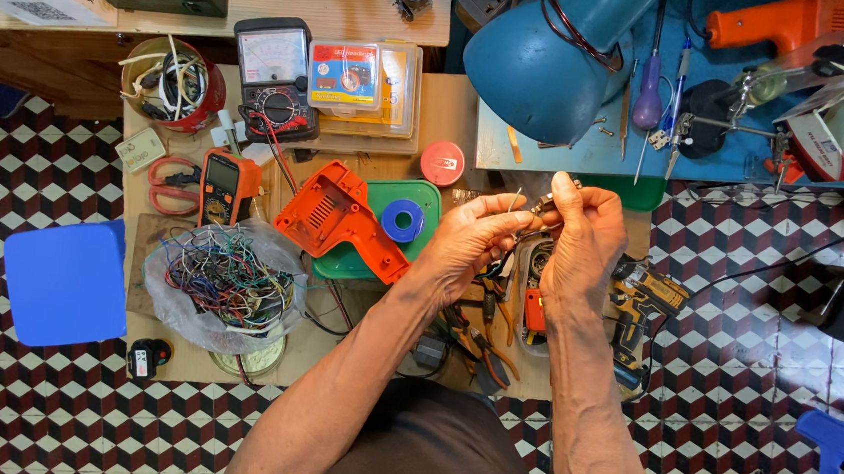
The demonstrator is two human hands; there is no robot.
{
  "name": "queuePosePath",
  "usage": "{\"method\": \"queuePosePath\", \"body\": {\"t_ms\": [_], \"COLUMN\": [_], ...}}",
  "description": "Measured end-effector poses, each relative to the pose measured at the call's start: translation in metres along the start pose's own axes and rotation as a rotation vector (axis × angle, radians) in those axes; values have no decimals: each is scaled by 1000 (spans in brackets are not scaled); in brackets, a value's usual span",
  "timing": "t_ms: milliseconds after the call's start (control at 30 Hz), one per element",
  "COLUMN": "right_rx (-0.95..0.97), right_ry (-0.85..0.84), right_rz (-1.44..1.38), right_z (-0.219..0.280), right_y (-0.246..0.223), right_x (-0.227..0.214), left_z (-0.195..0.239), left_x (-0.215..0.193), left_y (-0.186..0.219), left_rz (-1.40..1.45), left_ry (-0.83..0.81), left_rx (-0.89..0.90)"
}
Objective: The person selects and untangles wires from a plastic bag, then uses pliers to strip wire ends. They apply heat with a heat gun to a small component and wrap it with blue electrical tape. The person continues to strip and prepare additional wires while handling a disassembled orange plastic housing.
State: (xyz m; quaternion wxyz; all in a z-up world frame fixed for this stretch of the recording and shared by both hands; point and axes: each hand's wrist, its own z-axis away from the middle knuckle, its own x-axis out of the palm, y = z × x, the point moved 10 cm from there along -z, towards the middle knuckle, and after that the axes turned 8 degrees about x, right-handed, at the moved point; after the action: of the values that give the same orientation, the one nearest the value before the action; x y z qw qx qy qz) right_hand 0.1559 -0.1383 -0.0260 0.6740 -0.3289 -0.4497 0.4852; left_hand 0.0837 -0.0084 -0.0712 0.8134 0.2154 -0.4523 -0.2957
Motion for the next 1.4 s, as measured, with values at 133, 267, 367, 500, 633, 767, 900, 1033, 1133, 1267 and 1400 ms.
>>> {"method": "queuePosePath", "body": {"t_ms": [133,267,367,500,633,767,900,1033,1133,1267,1400], "right_rx": [-19,-15,-23,-40,-91,-140,-151,-122,-128,-115,-108], "right_ry": [-10,-42,-57,-41,-37,-67,-86,-117,-146,-154,-148], "right_rz": [14,-6,-12,16,52,73,63,10,6,21,18], "right_z": [2,5,8,8,8,8,6,1,0,-2,-1], "right_y": [-1,-3,-5,-6,-10,-14,-16,-16,-17,-19,-21], "right_x": [0,3,4,3,5,10,16,22,26,29,29], "left_z": [0,0,1,1,1,0,-1,-1,-1,-1,3], "left_x": [1,1,1,4,5,6,6,7,7,8,9], "left_y": [-4,0,1,3,6,15,26,36,39,42,45], "left_rz": [29,15,-17,-13,-3,-37,-86,-110,-122,-120,-136], "left_ry": [-19,-29,-22,-38,-36,-21,-2,3,7,10,5], "left_rx": [-12,5,4,18,31,75,128,179,195,190,188]}}
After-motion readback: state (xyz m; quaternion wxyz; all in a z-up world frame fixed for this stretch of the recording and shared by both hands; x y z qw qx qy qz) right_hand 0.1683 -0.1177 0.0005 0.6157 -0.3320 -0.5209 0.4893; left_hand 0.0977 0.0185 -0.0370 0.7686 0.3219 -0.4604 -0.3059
